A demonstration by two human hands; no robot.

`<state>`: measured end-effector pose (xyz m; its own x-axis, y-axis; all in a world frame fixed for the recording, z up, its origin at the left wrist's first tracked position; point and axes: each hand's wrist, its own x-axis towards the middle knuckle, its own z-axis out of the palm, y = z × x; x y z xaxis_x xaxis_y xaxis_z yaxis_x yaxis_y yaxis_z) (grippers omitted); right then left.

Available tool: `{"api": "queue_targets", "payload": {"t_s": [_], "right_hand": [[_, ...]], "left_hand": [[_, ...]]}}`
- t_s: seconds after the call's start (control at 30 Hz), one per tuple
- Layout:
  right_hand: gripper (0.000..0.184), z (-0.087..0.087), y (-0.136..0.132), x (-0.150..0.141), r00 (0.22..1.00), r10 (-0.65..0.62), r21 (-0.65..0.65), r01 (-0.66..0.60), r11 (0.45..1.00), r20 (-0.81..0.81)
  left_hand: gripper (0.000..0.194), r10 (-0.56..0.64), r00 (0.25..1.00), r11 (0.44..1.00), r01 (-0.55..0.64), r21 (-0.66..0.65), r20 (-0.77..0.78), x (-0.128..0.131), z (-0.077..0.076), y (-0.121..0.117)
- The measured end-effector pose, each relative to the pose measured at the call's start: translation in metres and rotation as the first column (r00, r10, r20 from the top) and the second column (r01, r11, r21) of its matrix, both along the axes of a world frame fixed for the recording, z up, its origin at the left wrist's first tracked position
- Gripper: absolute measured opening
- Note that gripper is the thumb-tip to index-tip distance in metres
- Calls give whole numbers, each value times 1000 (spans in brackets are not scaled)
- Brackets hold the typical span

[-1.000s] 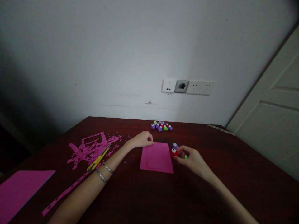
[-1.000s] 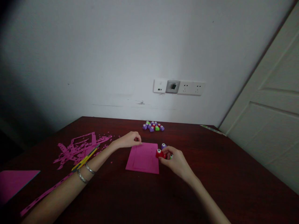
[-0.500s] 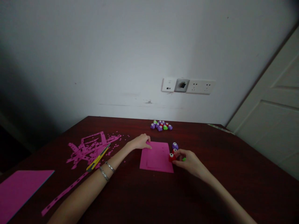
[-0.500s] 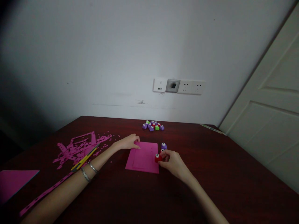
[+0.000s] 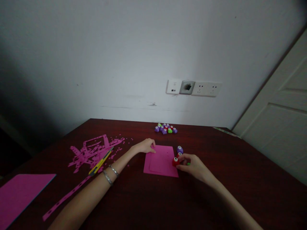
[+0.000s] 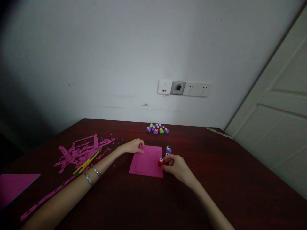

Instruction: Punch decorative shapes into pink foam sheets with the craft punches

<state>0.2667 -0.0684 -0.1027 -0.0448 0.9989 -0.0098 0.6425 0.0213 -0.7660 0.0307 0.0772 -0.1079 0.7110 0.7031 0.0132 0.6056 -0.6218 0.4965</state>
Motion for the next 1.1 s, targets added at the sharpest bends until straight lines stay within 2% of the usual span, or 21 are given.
{"api": "queue_targets", "payload": {"t_s": [0.13,0.3,0.53,0.67,0.8,1.1], "right_hand": [[20,-1,0,0,1000,2,-5,-2,1000,1],[19,1,-1,-1,999,1,0,-1,1000,40],[17,0,-3,-7,999,-38,19,37,999,33],[23,-6,-3,-10,997,-58,-26,57,998,-49],[27,-12,-2,-11,991,-79,-13,78,997,-105],[18,-12,-1,-10,989,-91,-11,90,996,-116]], "left_hand": [[34,11,1000,1000,-11,-9,7,1,0,-1],[37,31,997,995,-25,-92,64,3,2,-3],[19,35,989,985,-9,-171,146,0,8,2],[20,58,973,960,7,-282,221,-3,10,6],[21,68,952,927,51,-372,300,-6,9,10],[21,61,921,892,123,-436,385,-13,14,15]]}}
